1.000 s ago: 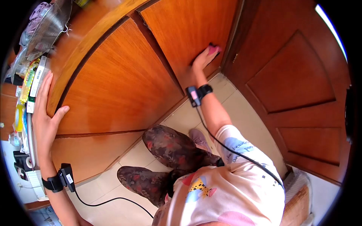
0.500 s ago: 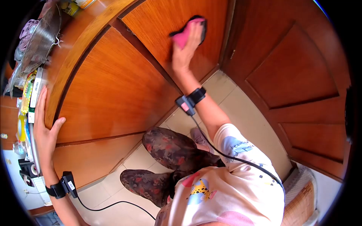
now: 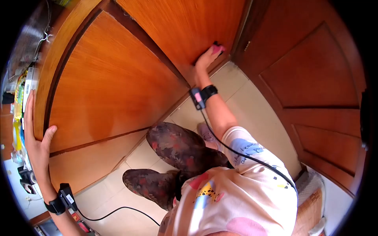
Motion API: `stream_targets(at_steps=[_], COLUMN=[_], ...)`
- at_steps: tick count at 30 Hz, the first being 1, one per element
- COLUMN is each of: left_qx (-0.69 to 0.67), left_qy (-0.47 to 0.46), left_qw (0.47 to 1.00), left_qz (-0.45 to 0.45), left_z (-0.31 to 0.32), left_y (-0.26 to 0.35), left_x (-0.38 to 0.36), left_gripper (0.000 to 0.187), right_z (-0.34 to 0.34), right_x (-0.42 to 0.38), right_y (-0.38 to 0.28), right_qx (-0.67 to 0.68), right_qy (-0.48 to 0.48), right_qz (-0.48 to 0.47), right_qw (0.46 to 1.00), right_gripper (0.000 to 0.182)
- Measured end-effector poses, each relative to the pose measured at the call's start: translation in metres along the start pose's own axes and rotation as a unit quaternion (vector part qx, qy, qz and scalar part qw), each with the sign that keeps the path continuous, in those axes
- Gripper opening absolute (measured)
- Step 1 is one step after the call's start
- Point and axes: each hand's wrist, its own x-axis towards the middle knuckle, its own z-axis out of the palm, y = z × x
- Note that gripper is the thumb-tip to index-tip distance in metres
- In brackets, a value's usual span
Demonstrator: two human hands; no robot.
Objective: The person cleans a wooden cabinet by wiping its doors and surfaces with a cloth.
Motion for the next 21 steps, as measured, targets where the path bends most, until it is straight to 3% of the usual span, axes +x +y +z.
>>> stream_targets(at_steps=[4,8,13,16,18,21], left_qx=[-0.041,-0.043,-0.043,-0.035,-0.023,-0.08], left_qy=[0.006,0.011,0.006,0.001,0.002,-0.004], left_qw=[0.999,0.999,0.999,0.999,0.999,0.995], left_qz=[-0.003,-0.01,-0.025,-0.031,-0.024,-0.061], left_z=[-0.002,-0.001,0.0,0.0,0.0,-0.001], left_y=[0.009,0.009,0.005,-0.001,-0.002,0.004], left_x=[0.002,0.001,0.0,-0.002,-0.002,-0.005], left_gripper=[0.079,0.078,0.078,0.079,0.08,0.08], right_z=[-0.002,0.011,0.039,0.034,0.036,0.017], right_x=[-0.086,-0.113,-0.092,-0.073,-0.064,-0.062], right_y=[-0.048,-0.135,-0.211,-0.211,-0.165,-0.104], right_qx=[-0.015,-0.047,-0.012,-0.036,-0.023,-0.06], right_qy=[-0.067,-0.168,-0.216,-0.23,-0.194,-0.146], right_qz=[0.026,-0.151,-0.347,-0.388,-0.443,-0.372], right_qw=[0.997,0.973,0.913,0.892,0.875,0.914], right_gripper=[0.066,0.077,0.075,0.059,0.07,0.069])
